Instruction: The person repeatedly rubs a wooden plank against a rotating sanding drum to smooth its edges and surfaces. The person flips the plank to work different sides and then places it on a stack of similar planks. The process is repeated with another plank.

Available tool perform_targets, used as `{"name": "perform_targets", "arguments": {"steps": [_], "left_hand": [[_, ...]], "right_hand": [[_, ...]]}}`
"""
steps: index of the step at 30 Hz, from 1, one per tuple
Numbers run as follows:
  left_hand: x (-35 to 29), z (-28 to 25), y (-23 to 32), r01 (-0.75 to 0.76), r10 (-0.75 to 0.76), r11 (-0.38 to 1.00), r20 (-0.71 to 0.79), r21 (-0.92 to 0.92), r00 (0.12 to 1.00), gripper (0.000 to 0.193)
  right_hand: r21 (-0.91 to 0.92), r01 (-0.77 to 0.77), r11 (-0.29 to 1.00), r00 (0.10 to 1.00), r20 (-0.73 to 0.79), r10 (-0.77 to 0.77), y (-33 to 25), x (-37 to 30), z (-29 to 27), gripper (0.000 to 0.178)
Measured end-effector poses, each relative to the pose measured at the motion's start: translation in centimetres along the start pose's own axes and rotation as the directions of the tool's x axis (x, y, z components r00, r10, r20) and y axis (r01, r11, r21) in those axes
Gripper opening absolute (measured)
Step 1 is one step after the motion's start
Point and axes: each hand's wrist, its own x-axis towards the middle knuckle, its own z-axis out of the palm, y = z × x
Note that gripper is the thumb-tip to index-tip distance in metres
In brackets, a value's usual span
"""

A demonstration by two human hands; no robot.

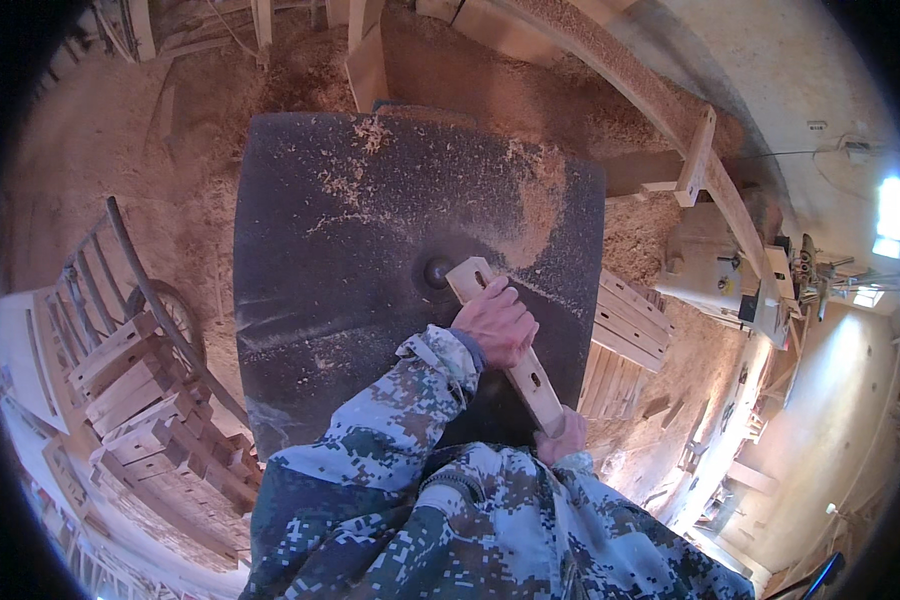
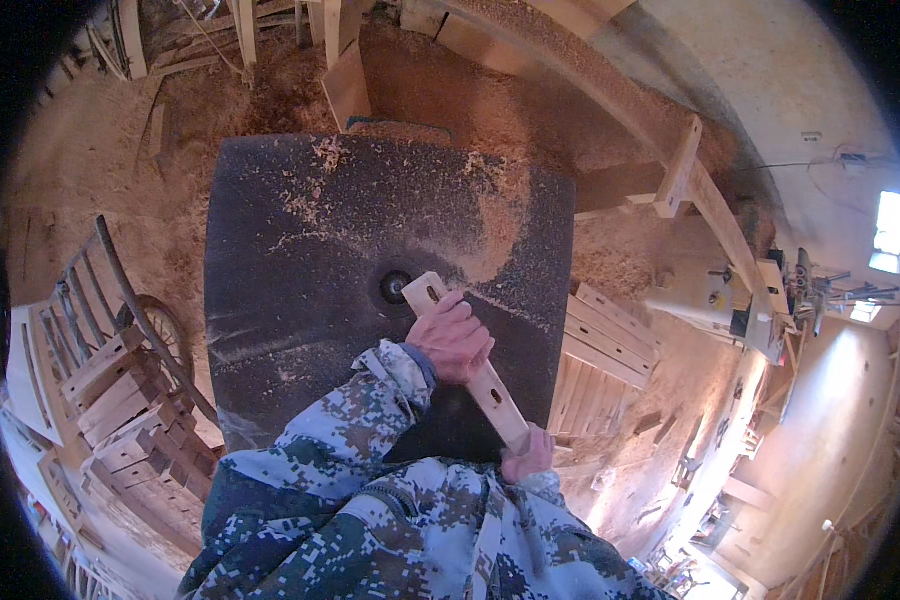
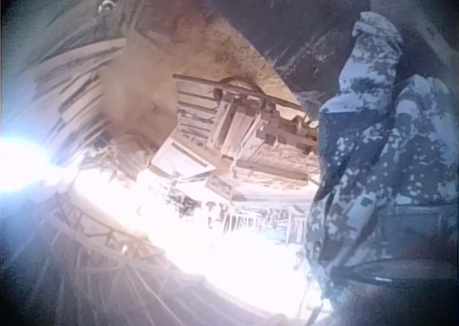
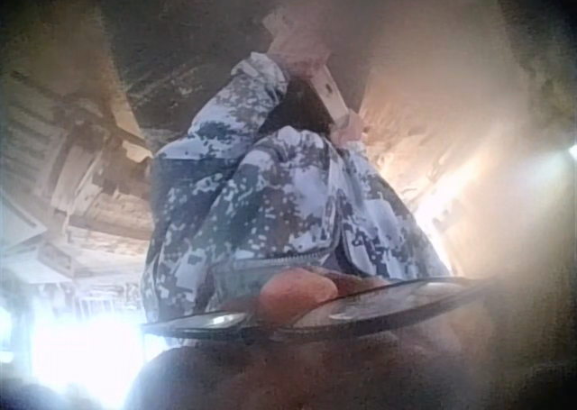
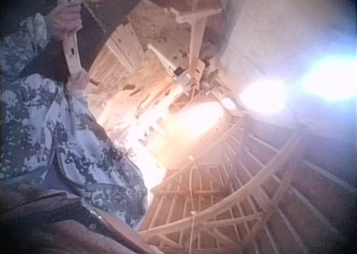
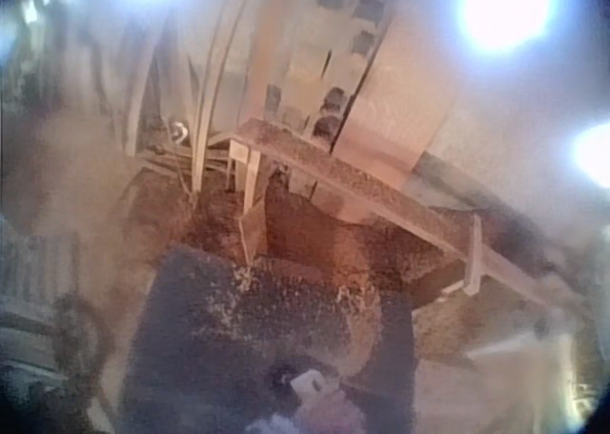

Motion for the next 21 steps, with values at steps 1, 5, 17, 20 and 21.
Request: {"name": "perform_targets", "arguments": {"steps": [1, 5, 17, 20, 21], "left_hand": [[-0.1, -0.2, 0.0, 0.012, -0.012, 1.0, 0.004, 0.001, 1.0, 0.022], [-1.1, -1.2, 0.4, 0.046, -0.046, 0.999, 0.002, 0.025, 0.999, 0.022], [-1.5, -2.9, 2.2, 0.002, -0.002, 1.0, 0.03, -0.007, 1.0, 0.013], [-0.5, -2.3, 2.5, -0.033, 0.033, 0.999, 0.029, 0.001, 0.999, 0.011], [-0.1, -2.0, 2.5, -0.02, 0.019, 1.0, 0.054, 0.018, 0.998, 0.013]], "right_hand": [[-0.008, -0.002, 1.0, 1.0, 0.017, 0.002, 0.0, 0.1, 0.0, 0.074], [-0.007, 0.073, 0.997, 0.997, 0.006, -0.073, 0.5, 0.2, -0.1, 0.074], [0.107, -0.06, 0.993, 0.948, 0.316, 0.023, 1.0, 0.8, -2.7, 0.084], [0.215, -0.041, 0.976, 0.967, 0.256, -0.015, 1.8, 1.2, -4.2, 0.094], [0.156, 0.055, 0.986, 0.974, 0.21, -0.087, 1.8, 0.9, -4.3, 0.094]]}}
